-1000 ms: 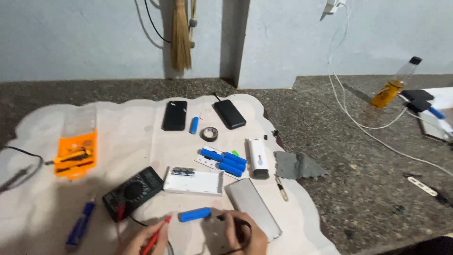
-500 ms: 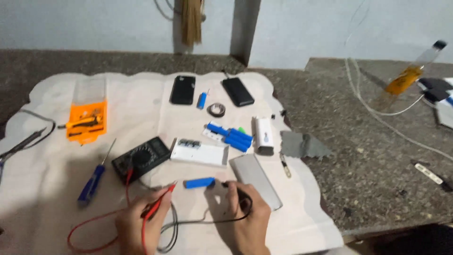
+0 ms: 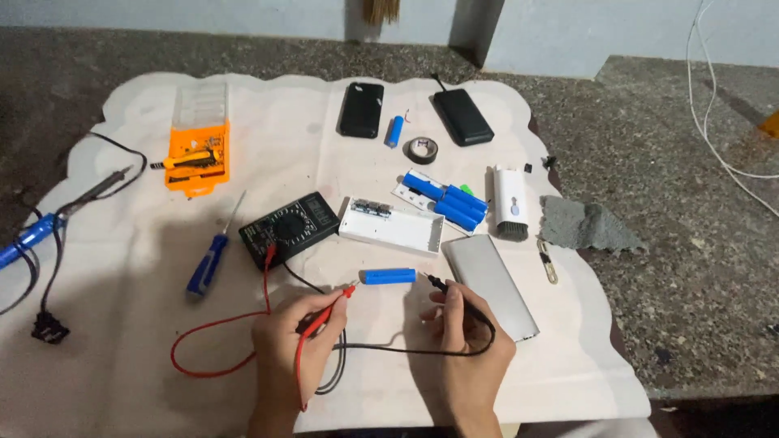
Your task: Testing the voltage of a lithium-ion battery cell using a digital multimeter as part of an electronics repair task.
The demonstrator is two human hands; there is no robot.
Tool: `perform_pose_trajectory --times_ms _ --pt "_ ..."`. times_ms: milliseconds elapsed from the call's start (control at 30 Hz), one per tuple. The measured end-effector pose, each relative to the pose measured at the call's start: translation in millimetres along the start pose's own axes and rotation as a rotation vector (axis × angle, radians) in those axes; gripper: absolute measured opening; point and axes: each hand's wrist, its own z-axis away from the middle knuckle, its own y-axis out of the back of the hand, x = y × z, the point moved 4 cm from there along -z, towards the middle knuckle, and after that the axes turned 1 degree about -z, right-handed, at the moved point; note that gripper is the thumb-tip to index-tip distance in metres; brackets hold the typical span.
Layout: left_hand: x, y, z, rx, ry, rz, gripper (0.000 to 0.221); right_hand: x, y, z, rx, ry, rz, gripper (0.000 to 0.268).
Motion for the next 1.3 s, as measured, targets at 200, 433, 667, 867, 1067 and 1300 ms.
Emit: perform_pose_trajectory --times_ms 200,433,667,867,1067,1300 --pt "10 -1 -1 0.026 -0.047 0.037 0.009 -2 -3 -6 -0.011 -0.019 0.008 0.030" --pt "12 0 -3 0.028 -0.098 0.043 0.007 -5 -6 -1 -0.041 -0.032 0.049 0.031" --pt "11 0 -3 0.005 -0.101 0.052 0.008 -6 -8 4 -0.051 -0.046 0.040 0.031" --pt "9 -2 -2 -0.001 -0.111 0.051 0.009 -6 -6 3 -0.061 -0.036 0.093 0.032" --pt "9 -3 -4 0.017 -0.110 0.038 0.008 -2 -5 -2 -0.056 -0.018 0.058 0.030" --pt "16 1 -4 0.022 -0.128 0.020 0.008 -6 -5 3 -0.033 -0.066 -0.012 0.029"
